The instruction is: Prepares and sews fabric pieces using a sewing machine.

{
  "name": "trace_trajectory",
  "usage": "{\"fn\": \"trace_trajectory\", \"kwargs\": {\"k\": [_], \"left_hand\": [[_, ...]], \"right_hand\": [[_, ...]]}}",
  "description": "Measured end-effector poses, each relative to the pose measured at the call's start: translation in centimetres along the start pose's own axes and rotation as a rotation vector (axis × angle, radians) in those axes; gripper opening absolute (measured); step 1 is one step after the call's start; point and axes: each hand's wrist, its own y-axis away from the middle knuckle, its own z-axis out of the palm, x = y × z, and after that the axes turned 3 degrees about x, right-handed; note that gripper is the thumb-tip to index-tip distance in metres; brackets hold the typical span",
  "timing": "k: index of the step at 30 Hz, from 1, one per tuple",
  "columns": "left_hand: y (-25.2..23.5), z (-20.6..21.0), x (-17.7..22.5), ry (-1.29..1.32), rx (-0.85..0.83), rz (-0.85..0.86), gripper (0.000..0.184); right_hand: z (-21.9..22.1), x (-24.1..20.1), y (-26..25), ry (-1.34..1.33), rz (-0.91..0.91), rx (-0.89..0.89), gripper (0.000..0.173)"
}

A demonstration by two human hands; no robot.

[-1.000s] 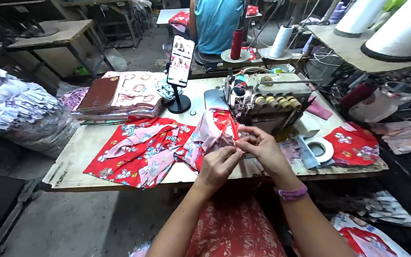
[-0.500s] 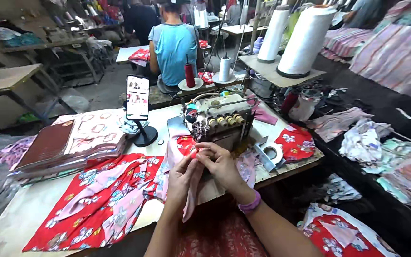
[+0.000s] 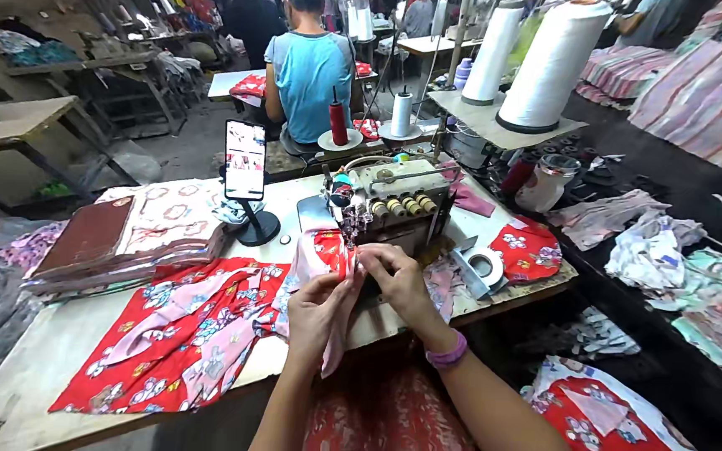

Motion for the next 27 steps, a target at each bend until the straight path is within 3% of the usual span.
{"fn": "trace_trajectory", "kwargs": {"k": [2,4,6,10,15,21,27], "left_hand": [[0.2,-0.2,-0.2,-0.104,-0.031,0.088,0.012],[0.5,-0.5,-0.7,-0.151,-0.058,0.101,0.014],[0.7,-0.8,-0.8,-0.135,-0.065,0.021,0.013],[1.1,-0.6,-0.5,-0.043,-0.042,-0.186,0.007],[0.5,0.1,0.0,0.033,-0.044,-0.317,0.008],[0.4,0.4,-0.3,0.059,0.078,-0.153,0.011],[-0.5,-0.6,0.1,0.185,0.001,-0.223,0.010]], "right_hand": [[-0.1,-0.1,0.1,-0.076,0.086,-0.120,0.024],[0.3,0.5,0.6,-0.167,0.139,-0.112,0.013],[0.2,0.9,0.9,-0.182,0.151,-0.072,0.010],[0.0,0.9,1.4,-0.111,0.168,-0.141,0.018],[-0.2,0.6,0.9,-0.035,0.103,-0.179,0.021],[-0.1,0.4,0.3,-0.092,0.106,-0.146,0.006],[-0.1,0.2,-0.2,-0.151,0.054,-0.117,0.021]]}}
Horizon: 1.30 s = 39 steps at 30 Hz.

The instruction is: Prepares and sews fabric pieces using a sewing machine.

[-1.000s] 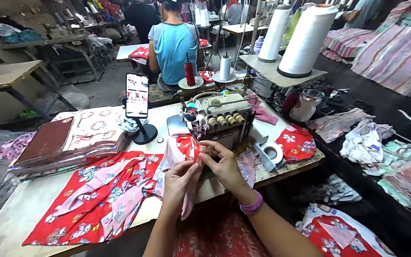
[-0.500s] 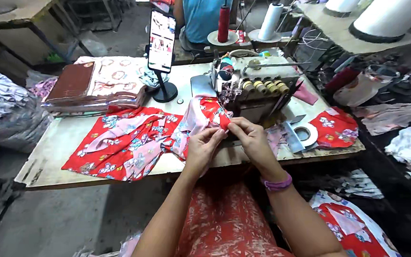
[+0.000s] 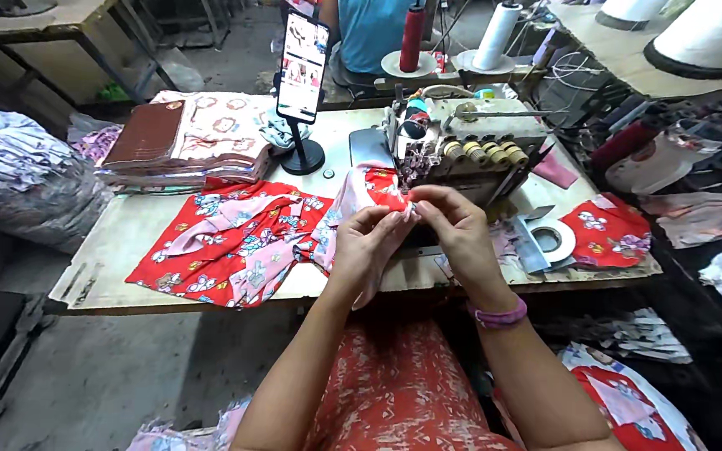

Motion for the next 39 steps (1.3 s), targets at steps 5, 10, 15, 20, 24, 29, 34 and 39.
{"fn": "trace_trajectory", "kwargs": {"k": [5,10,15,20,24,29,34,39], "left_hand": [[-2.4,-0.1,2.7,-0.018,0.060,0.099,0.011],[-2.6,-0.4,2.9,-0.131,-0.008,0.094,0.014],[0.4,-0.7,-1.2,-0.014,0.019,-0.109,0.012],[1.6,0.2,-1.8,-0.053,0.142,-0.056,0.021],[2.0,-0.1,-2.4,-0.169,0.064,0.004,0.017],[2.0,-0.8,-4.9,-0.537,0.124,0.391,0.013],[0.3,-0.4,-6.1,-1.131,0.123,0.708,0.021],[0.6,-0.9,-3.2,-0.535,0.018,0.236,0.010]], "right_hand": [[-0.4,0.2,-0.9,0.014,-0.027,0.034,0.023],[-1.0,0.1,-2.1,0.205,-0.116,-0.029,0.024],[-1.0,1.6,0.3,0.052,0.100,-0.231,0.016],[-0.7,2.1,1.8,-0.011,0.166,-0.133,0.008],[-0.7,2.7,2.3,-0.116,0.262,-0.132,0.009],[-0.5,3.1,2.4,-0.136,0.176,0.016,0.020],[-0.7,3.0,2.1,-0.055,0.103,0.104,0.017],[-1.9,2.5,2.0,-0.015,0.007,0.075,0.018]]}}
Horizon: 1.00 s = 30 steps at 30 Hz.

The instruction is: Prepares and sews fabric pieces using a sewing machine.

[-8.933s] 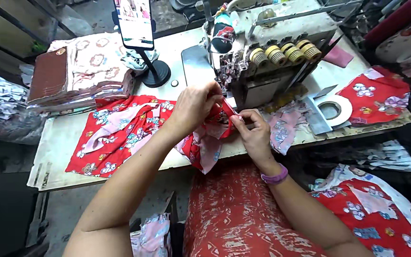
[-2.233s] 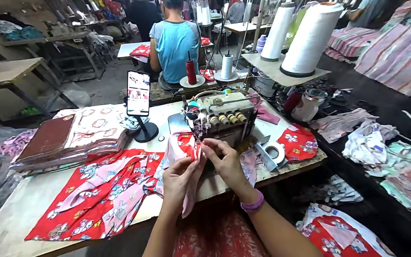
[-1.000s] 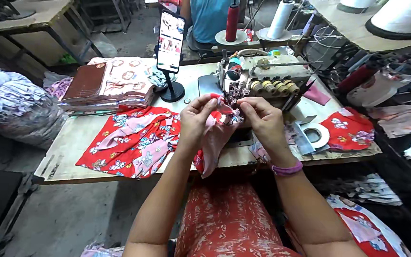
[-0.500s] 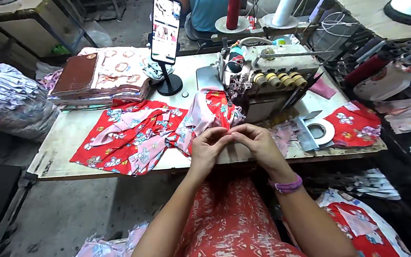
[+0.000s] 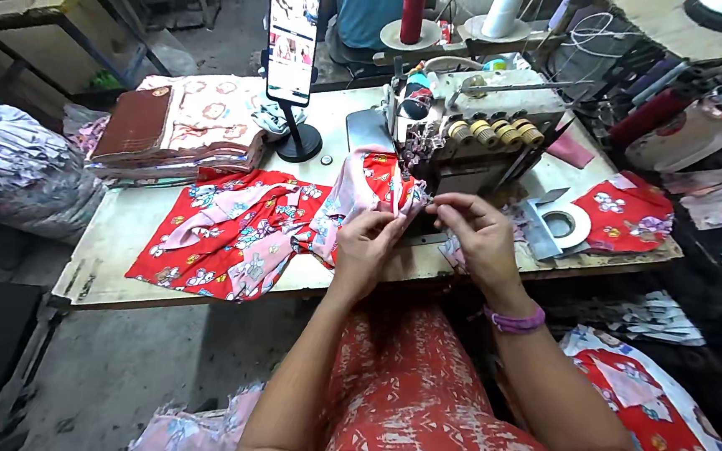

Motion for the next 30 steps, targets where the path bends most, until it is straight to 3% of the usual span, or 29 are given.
{"fn": "trace_trajectory", "kwargs": {"k": [2,4,7,9,10,12,14,20,25,28,30], "left_hand": [[-0.3,-1.1,0.9,0.388,-0.037,-0.180,0.006],[-0.8,-1.5,0.9,0.626,-0.076,-0.249,0.011],[-1.0,-1.4,1.2,0.778,-0.103,-0.287,0.014],[-0.8,-1.6,1.2,0.728,-0.088,-0.283,0.013],[-0.6,-1.6,1.3,0.672,-0.065,-0.281,0.012],[0.3,-1.3,1.8,0.586,-0.001,-0.297,0.010],[1.2,-1.1,2.2,0.514,0.061,-0.284,0.009],[3.3,-0.6,1.9,0.493,0.031,-0.381,0.009],[4.2,-0.8,1.8,0.436,0.003,-0.401,0.011],[4.4,-0.4,1.7,0.352,0.056,-0.291,0.008],[4.7,-0.3,1.5,0.196,0.066,-0.120,0.006]], "right_hand": [[-0.3,-0.5,-0.9,-0.066,-0.062,-0.042,0.019],[0.2,-1.1,-2.2,-0.023,-0.119,-0.171,0.023],[1.1,-1.3,-2.8,0.297,-0.020,-0.421,0.050],[1.5,-1.0,-2.3,0.308,0.037,-0.498,0.057],[1.4,-0.9,-2.1,0.256,0.045,-0.501,0.051],[1.3,-0.9,-1.0,0.093,0.088,-0.383,0.022],[1.0,-1.3,0.0,-0.027,0.123,-0.240,0.009],[0.9,-0.5,2.7,-0.228,0.317,-0.201,0.012],[0.4,-0.8,3.0,-0.188,0.423,-0.169,0.013],[0.5,-1.2,3.1,-0.172,0.439,-0.168,0.014],[0.5,-1.2,3.3,-0.138,0.428,-0.174,0.013]]}}
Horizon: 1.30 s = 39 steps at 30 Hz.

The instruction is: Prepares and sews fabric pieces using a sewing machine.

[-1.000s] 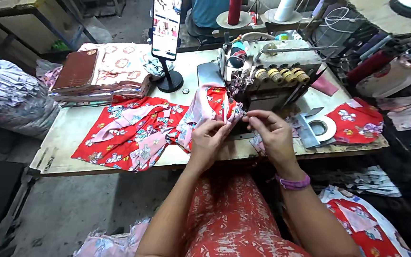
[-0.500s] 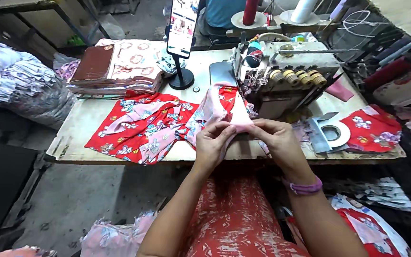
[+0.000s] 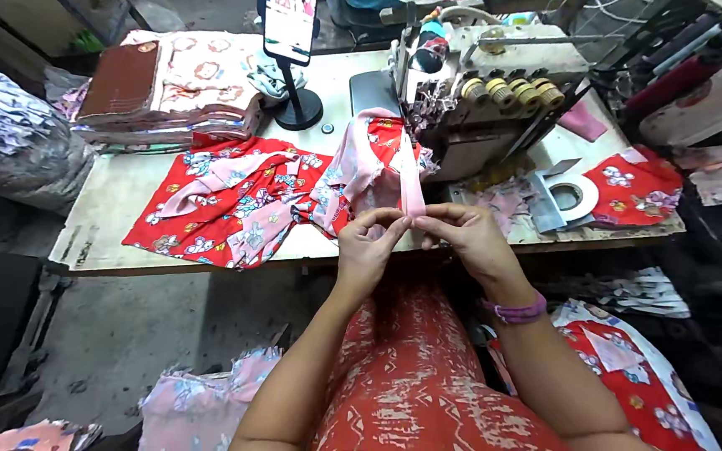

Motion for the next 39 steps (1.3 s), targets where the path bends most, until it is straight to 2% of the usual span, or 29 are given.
{"fn": "trace_trajectory", "kwargs": {"k": [3,5,12,15,17,19,20,21,23,24,25,27,28,30,33,37,39], "left_hand": [[-0.1,0.4,-0.4,-0.276,0.029,0.315,0.009],[-0.1,0.6,-0.7,-0.390,0.054,0.451,0.008],[-0.6,0.7,-0.9,-0.633,0.110,0.682,0.009],[-0.9,0.9,-1.4,-0.758,0.125,0.824,0.008],[-0.9,1.0,-2.2,-0.788,0.107,0.864,0.009],[-0.9,1.0,-3.1,-0.698,0.071,0.808,0.011],[-0.7,0.9,-3.3,-0.565,0.043,0.711,0.011],[-0.5,0.7,-3.0,-0.372,0.006,0.537,0.012],[-0.7,0.5,-1.3,0.006,-0.030,0.084,0.012],[-1.5,0.4,-0.5,0.104,-0.052,-0.074,0.013],[-2.4,0.4,0.2,0.156,-0.113,-0.163,0.016],[-4.7,0.6,1.5,0.197,-0.262,-0.193,0.022],[-6.2,0.8,2.2,0.217,-0.275,-0.155,0.022],[-9.4,1.0,3.6,0.318,-0.199,-0.049,0.016],[-12.7,0.2,5.2,0.423,-0.085,0.073,0.025],[-13.7,0.3,5.3,0.568,0.012,-0.093,0.018],[-13.5,0.8,4.8,0.551,0.043,-0.097,0.018]], "right_hand": [[0.0,-0.2,-0.1,0.091,-0.017,-0.003,0.014],[0.1,-0.2,0.0,0.101,-0.017,-0.017,0.015],[-0.3,0.3,-0.1,0.059,-0.082,-0.087,0.018],[0.2,0.9,-0.7,-0.129,0.016,-0.106,0.021],[0.9,1.0,-1.1,-0.267,0.101,-0.066,0.015],[1.3,0.9,-1.3,-0.327,0.094,-0.020,0.012],[1.2,0.7,-1.5,-0.308,0.047,-0.012,0.013],[1.1,0.5,-1.6,-0.268,-0.009,-0.008,0.013],[0.6,-0.5,-1.6,-0.146,-0.123,-0.005,0.012],[0.4,-1.1,-1.6,-0.067,-0.174,-0.001,0.011],[0.3,-1.8,-1.6,0.013,-0.214,-0.007,0.011],[-0.2,-3.1,-1.9,0.160,-0.308,-0.035,0.013],[-0.6,-3.7,-2.2,0.233,-0.369,-0.030,0.017],[-1.8,-4.9,-3.3,0.375,-0.513,0.041,0.023],[-3.2,-5.5,-5.0,0.564,-0.627,0.161,0.027],[-2.2,-2.8,-8.0,0.707,-0.657,0.087,0.039],[-1.9,-0.8,-9.3,0.722,-0.677,0.096,0.032]]}}
